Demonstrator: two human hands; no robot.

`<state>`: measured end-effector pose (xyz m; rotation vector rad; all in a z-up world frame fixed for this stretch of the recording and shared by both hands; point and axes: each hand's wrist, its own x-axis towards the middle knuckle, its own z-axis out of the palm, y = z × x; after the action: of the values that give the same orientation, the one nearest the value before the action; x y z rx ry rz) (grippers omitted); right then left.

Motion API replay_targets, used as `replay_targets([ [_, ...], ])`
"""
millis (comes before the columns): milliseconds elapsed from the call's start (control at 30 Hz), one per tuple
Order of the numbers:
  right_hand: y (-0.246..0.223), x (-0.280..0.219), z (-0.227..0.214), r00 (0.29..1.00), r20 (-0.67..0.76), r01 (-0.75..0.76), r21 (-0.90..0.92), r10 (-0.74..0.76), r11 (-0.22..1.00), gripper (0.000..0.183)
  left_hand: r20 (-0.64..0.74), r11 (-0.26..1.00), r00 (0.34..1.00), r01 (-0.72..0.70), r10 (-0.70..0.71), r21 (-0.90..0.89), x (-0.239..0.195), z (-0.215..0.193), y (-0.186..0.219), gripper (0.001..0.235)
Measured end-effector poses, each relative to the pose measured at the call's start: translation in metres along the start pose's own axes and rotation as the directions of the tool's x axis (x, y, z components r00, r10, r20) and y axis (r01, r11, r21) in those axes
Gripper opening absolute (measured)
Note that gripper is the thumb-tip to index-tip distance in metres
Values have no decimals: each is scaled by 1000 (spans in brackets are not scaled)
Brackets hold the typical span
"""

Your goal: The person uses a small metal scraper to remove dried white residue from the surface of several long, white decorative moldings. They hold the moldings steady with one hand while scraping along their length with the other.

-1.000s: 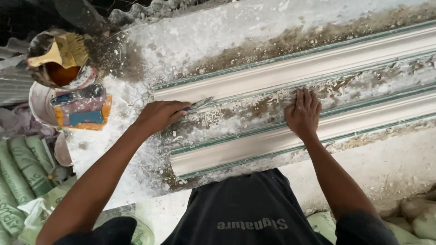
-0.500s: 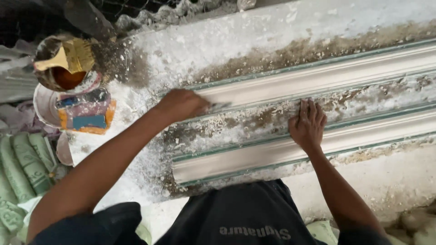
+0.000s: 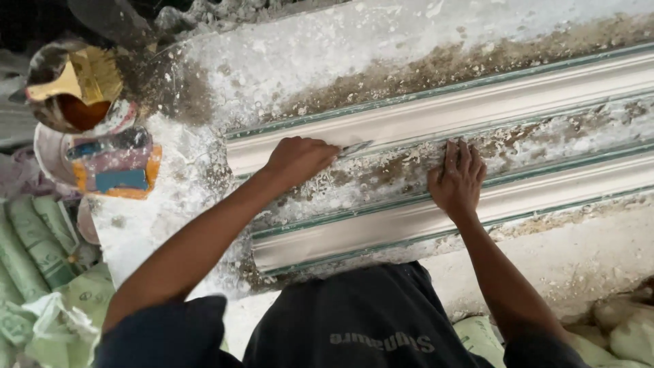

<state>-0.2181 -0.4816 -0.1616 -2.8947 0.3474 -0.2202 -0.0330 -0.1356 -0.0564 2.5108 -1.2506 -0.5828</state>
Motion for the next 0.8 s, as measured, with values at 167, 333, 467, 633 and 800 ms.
replay_targets([
  [167,1,-3,0,1000,0,4,26,-4,1000,64,154,996,985,84,-81,-14,-27,-25,-7,28],
  [333,-2,1,-3,1000,-3,1,15,-1,1000,62,93,995,993,62,-70,83,-40,-30,-27,28],
  [467,-4,-3,-5,1000,-9,4,28,-4,1000,62,205,977,963,197,-176,-86,11,-17,20,24],
  [633,-3,-2,-7,1000,6,-26,34,25,999,64,30,997,999,-13,15,-76,17,-21,17,22],
  [800,4,-1,2,1000,1,4,34,-4,999,63,221,990,965,140,-140,16,-31,-44,-18,26],
])
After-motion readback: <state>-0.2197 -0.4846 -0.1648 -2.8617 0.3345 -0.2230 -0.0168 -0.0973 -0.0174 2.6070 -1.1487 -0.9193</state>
